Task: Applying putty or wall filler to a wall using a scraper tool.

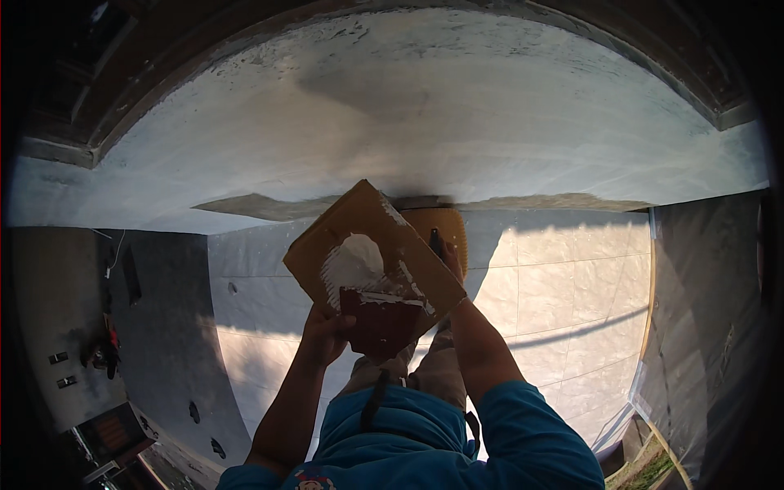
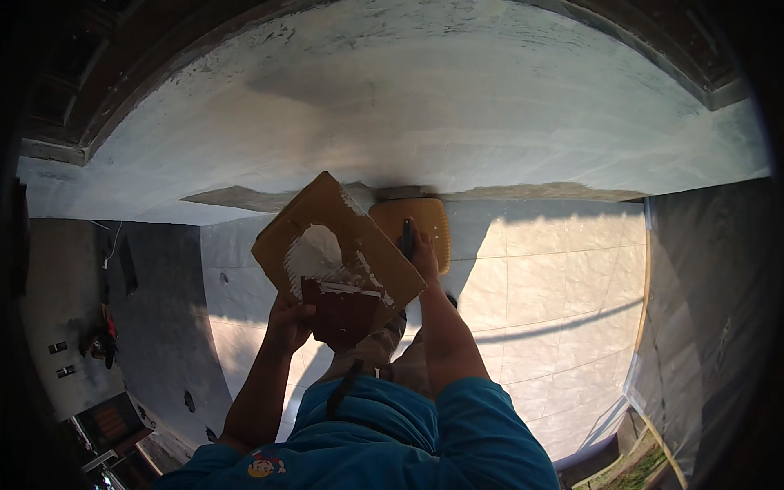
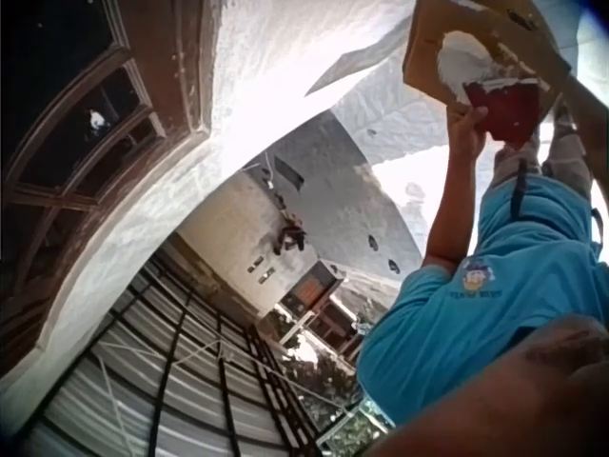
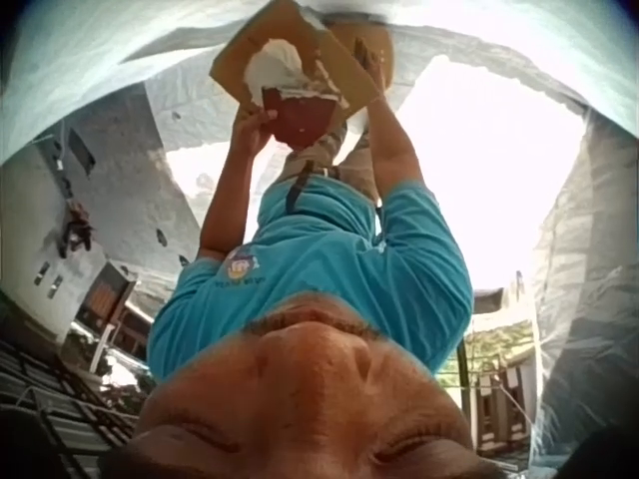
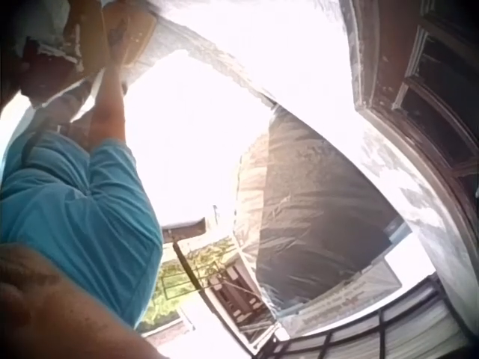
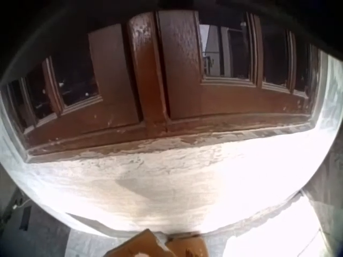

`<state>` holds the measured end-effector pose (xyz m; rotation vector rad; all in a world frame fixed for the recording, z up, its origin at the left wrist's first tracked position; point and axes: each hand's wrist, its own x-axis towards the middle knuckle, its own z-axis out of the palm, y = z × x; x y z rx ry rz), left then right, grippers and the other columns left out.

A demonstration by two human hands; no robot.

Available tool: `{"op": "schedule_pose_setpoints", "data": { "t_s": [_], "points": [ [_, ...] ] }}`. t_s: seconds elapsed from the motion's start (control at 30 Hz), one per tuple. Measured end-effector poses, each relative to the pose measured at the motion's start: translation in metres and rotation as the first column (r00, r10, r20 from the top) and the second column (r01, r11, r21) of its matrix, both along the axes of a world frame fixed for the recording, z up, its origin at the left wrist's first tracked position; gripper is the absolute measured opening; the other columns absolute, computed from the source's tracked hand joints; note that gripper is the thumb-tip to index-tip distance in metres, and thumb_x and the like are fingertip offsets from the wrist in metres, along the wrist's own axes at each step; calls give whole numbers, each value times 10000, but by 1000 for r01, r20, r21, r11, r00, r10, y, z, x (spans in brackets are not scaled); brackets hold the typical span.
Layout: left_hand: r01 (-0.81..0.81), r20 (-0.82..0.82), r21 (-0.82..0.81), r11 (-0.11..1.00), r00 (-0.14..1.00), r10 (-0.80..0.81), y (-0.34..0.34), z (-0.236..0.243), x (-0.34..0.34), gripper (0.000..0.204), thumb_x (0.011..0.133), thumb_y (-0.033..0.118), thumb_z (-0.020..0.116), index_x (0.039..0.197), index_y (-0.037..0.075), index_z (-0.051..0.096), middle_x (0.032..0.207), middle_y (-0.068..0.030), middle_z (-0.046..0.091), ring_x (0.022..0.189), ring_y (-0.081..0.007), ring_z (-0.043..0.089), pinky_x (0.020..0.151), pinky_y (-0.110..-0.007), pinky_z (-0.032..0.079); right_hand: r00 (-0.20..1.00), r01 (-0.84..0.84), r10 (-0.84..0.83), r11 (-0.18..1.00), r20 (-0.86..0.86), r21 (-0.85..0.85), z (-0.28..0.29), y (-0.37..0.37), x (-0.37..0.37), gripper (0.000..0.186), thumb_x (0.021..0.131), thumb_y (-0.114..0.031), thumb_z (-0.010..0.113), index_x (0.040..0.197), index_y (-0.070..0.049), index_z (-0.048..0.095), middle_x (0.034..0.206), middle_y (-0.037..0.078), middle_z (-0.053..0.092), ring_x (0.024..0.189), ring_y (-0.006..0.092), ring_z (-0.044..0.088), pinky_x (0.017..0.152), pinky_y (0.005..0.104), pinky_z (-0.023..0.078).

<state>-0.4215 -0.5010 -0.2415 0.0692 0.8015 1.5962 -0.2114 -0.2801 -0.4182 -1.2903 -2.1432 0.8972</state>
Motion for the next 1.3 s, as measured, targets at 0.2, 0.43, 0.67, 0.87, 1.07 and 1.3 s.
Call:
{"op": "schedule_pose_setpoints", "data": {
  "t_s": [0.2, 0.43, 0.67, 0.87, 1.07, 1.3],
  "points": [
    [43, -43, 50, 998, 998, -41, 20, 16, 14, 652, 780, -52, 682, 1380, 13, 435, 1272, -135, 597, 1175, -272, 612, 964, -416, 532, 990, 129, -126, 991, -63, 41, 20, 15, -8, 753, 797, -266, 736, 1472, -158, 418, 1194, 189, 584, 1031, 384, 601, 877, 478, 501],
    [139, -12, 143, 980, 990, -139, 34, 18, 25, 633, 784, -41, 690, 1366, -2, 444, 1262, -150, 608, 1153, -278, 627, 962, -414, 536, 888, 454, -456, 890, -58, -44, 56, -15, 76, 620, 800, -135, 652, 1395, -98, 483, 1204, 181, 572, 1057, 353, 585, 895, 449, 493],
    [230, 22, 137, 963, 972, -235, 41, 32, 34, 645, 771, -32, 688, 1368, 8, 446, 1287, -150, 593, 1200, -289, 598, 1019, -431, 501, 904, 406, -422, 800, -66, 441, 251, -88, 112, 499, 776, -115, 709, 1254, -50, 580, 1170, 100, 562, 1092, 269, 539, 944, 385, 458],
    [421, -14, 201, 884, 904, -427, 53, 49, 56, 604, 833, 47, 705, 1372, 10, 435, 1267, -148, 600, 1134, -273, 631, 962, -427, 550, 847, -412, 229, 852, 479, 323, 347, -155, 59, 708, 769, -505, 791, 1357, -169, 582, 1429, 135, 498, 1303, 306, 475, 1113, 535, 328],
    [478, -11, 295, 827, 867, -498, 64, 68, 89, 490, 979, 207, 623, 1391, 21, 431, 1262, -156, 600, 1118, -258, 637, 917, -401, 574, 819, -379, 104, 837, 564, 395, 357, -160, 94, 792, 730, -611, 786, 1359, -175, 582, 1402, 87, 539, 1291, 268, 496, 1111, 520, 326],
    [514, 39, 411, 753, 815, -578, 87, 76, 138, 438, 1037, 229, 510, 1417, 35, 411, 1326, -158, 566, 1198, -273, 597, 965, -457, 548, 832, -384, 171, 864, 529, 325, 402, -143, 154, 789, 749, -576, 774, 1390, -176, 547, 1358, 81, 571, 1217, 248, 555, 1066, 455, 387]
  ]
}}
